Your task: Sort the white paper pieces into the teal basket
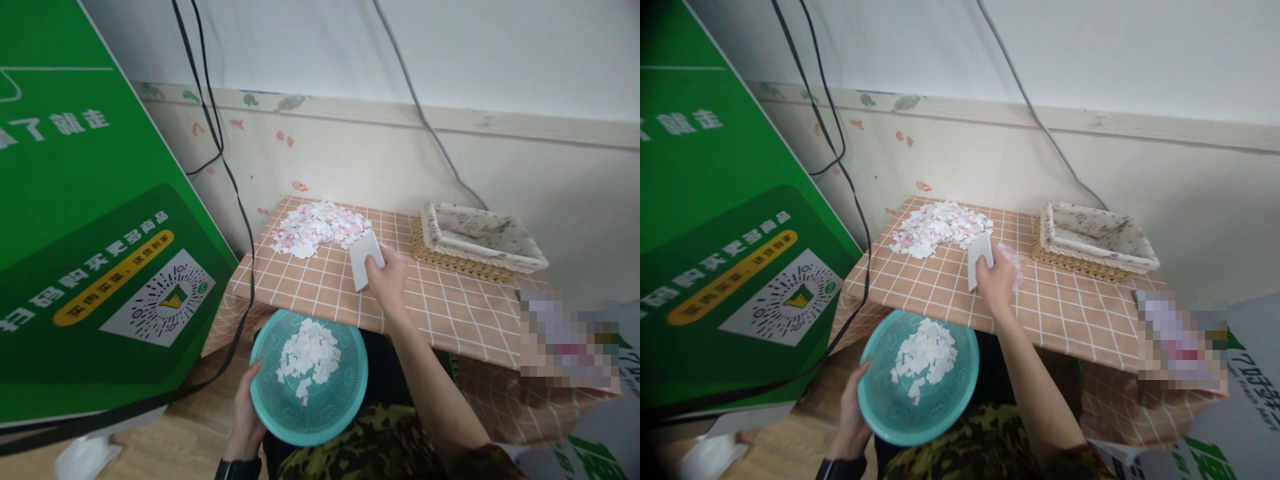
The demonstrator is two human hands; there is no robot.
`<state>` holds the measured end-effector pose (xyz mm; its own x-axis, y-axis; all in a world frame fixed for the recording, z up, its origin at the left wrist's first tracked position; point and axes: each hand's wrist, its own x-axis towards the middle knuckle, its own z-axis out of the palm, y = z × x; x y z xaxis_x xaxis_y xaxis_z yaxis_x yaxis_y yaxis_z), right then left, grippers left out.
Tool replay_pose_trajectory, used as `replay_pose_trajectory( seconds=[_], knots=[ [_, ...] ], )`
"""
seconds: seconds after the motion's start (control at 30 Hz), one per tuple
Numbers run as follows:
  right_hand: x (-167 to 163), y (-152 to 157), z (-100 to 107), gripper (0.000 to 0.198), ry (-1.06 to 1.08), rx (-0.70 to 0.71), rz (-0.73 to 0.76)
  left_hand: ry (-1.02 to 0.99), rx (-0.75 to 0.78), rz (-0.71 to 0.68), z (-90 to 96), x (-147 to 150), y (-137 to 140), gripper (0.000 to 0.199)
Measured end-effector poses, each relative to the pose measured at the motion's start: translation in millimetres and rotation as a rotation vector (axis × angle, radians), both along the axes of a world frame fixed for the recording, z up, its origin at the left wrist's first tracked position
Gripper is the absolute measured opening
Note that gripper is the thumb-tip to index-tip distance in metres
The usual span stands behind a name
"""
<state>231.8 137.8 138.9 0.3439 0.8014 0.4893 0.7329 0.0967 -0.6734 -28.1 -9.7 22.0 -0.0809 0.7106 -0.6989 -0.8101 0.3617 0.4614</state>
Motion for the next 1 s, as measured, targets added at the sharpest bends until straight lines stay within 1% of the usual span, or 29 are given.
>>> replay_pose_trajectory(
  seconds=[0.1, 0.23, 0.43, 0.57, 0.63, 0.73, 0.8, 0.87, 0.93, 1.0],
  knots=[
    [18, -7, 1, 0.035, 0.063, 0.012, 0.026, 0.000, 0.004, -0.002, -5.8, 1, 0, 0.018],
    [34, -15, 0, 0.040, 0.055, -0.015, -0.035, 0.020, 0.013, -0.007, -12.9, 4, 2, 0.013],
    [23, -10, -7, 0.044, -0.080, -0.054, -0.071, 0.062, -0.020, -0.013, -13.7, 8, 6, 0.017],
    [30, -6, -7, 0.043, -0.090, -0.105, -0.174, 0.097, -0.026, -0.009, -17.4, 7, 6, 0.013],
    [42, -7, 0, 0.042, -0.030, -0.111, -0.175, 0.112, -0.048, 0.003, -20.2, 4, 7, 0.012],
    [62, -4, 20, 0.041, 0.067, -0.063, -0.112, 0.123, -0.077, -0.030, -20.6, 1, 9, 0.013],
    [75, 3, 35, 0.039, -0.005, -0.028, -0.104, 0.128, -0.081, -0.022, -17.1, 0, 11, 0.011],
    [87, 14, 46, 0.036, -0.097, -0.033, -0.047, 0.098, -0.065, -0.064, -11.7, -1, 13, 0.012],
    [95, 24, 48, 0.034, -0.199, -0.091, 0.006, 0.074, -0.060, -0.079, -6.8, 0, 14, 0.012],
    [100, 33, 43, 0.033, -0.313, -0.156, 0.014, 0.069, -0.037, -0.069, -4.6, 0, 16, 0.013]
  ],
)
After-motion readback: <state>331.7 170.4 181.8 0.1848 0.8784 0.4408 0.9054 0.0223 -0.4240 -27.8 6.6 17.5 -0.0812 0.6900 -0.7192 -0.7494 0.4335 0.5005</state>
